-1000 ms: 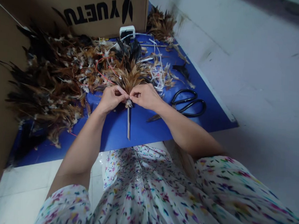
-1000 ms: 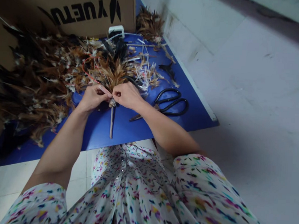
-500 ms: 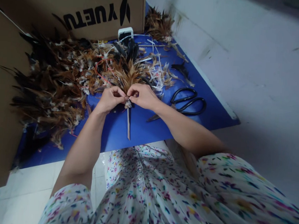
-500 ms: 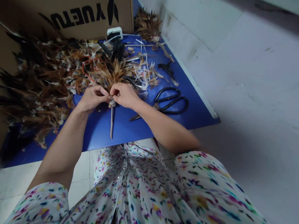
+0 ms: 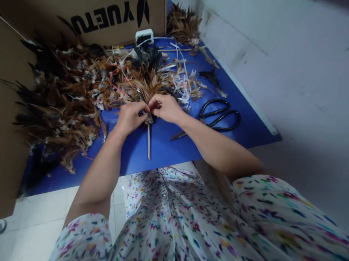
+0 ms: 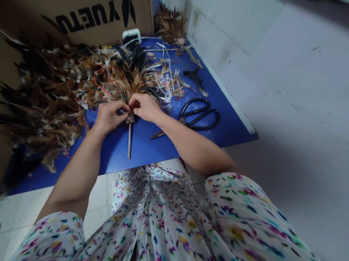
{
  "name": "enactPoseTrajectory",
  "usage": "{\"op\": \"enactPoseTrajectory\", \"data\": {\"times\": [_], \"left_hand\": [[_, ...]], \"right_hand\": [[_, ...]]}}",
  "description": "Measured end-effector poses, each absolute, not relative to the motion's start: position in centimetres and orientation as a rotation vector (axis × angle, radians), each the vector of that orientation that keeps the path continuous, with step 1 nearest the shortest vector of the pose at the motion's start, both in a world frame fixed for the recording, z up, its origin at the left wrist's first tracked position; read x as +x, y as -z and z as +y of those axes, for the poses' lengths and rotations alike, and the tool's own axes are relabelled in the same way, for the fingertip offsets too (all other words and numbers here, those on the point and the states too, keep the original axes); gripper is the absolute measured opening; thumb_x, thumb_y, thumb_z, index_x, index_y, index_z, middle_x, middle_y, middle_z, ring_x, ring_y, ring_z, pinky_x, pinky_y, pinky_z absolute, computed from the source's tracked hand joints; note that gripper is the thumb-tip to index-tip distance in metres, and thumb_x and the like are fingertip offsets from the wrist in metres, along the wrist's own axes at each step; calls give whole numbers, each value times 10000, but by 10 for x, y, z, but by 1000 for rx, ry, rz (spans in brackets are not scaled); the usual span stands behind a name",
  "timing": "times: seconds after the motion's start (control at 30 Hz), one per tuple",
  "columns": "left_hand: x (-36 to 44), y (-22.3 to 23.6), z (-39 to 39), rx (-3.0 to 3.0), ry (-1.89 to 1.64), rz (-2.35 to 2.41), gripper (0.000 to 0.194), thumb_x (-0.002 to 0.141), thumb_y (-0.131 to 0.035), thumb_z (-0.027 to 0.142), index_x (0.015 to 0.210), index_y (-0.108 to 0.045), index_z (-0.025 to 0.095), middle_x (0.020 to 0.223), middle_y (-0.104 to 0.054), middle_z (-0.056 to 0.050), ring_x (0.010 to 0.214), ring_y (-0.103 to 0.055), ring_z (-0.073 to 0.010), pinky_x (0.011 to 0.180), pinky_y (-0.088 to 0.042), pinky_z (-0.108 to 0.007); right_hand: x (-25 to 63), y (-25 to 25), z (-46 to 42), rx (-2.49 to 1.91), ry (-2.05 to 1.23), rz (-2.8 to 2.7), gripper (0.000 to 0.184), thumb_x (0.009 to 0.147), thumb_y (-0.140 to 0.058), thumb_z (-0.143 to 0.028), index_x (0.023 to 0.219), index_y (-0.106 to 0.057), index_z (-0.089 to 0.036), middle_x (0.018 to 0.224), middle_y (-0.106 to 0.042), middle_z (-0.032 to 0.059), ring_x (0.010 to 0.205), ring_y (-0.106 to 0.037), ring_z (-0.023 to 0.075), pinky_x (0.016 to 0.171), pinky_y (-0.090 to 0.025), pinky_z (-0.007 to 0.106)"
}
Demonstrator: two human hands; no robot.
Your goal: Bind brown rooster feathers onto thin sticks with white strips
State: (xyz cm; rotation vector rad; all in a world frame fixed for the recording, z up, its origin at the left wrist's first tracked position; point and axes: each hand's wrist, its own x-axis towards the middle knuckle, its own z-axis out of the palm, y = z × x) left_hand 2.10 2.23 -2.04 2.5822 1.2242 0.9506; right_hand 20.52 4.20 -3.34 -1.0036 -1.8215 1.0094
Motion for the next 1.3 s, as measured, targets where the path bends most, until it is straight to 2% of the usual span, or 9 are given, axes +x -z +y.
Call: {"op": "enactPoseTrajectory", "data": {"times": [0.33,0.57,0.7,0.83,1.03,1.3], "left_hand": [[21,38,31,2912,-1034,968,184,944,-514,215,834,-662,200,815,-699,-65,807,-648,-173,751,-499,-318],[18,43,33,2914,-1007,983,252,983,-471,286,886,-691,211,883,-734,-97,930,-679,-201,830,-529,-361],[10,41,29,2817,-1000,973,241,971,-521,334,882,-708,210,937,-755,-115,974,-701,-217,838,-556,-368],[3,43,24,2890,-1013,929,202,955,-560,301,870,-716,206,969,-771,-114,981,-714,-220,800,-577,-359],[-3,45,22,2956,-1056,785,152,939,-587,244,920,-733,210,993,-776,-102,997,-720,-220,766,-587,-344],[-1,43,21,3162,-1113,778,200,947,-552,227,896,-744,199,953,-782,-87,930,-734,-210,679,-585,-313]], "right_hand": [[205,46,53,-1003,-990,-1786,170,654,-581,-21,755,-649,-141,630,-627,-27,623,-590,112,641,-442,247],[207,43,52,-981,-921,-1787,162,676,-566,-27,756,-645,-144,680,-624,-20,662,-573,116,690,-441,266],[205,41,49,-912,-889,-1820,160,671,-565,-24,756,-625,-145,739,-624,-11,714,-554,117,711,-431,263],[206,38,47,-853,-877,-1895,168,681,-566,-28,765,-650,-146,784,-635,-2,732,-561,116,724,-440,262],[211,39,49,-747,-817,-2051,211,750,-574,-58,845,-731,-163,903,-657,35,868,-606,159,815,-469,314],[214,38,49,-719,-736,-2158,169,803,-528,-80,846,-665,-168,942,-613,48,900,-585,167,855,-453,330]]}}
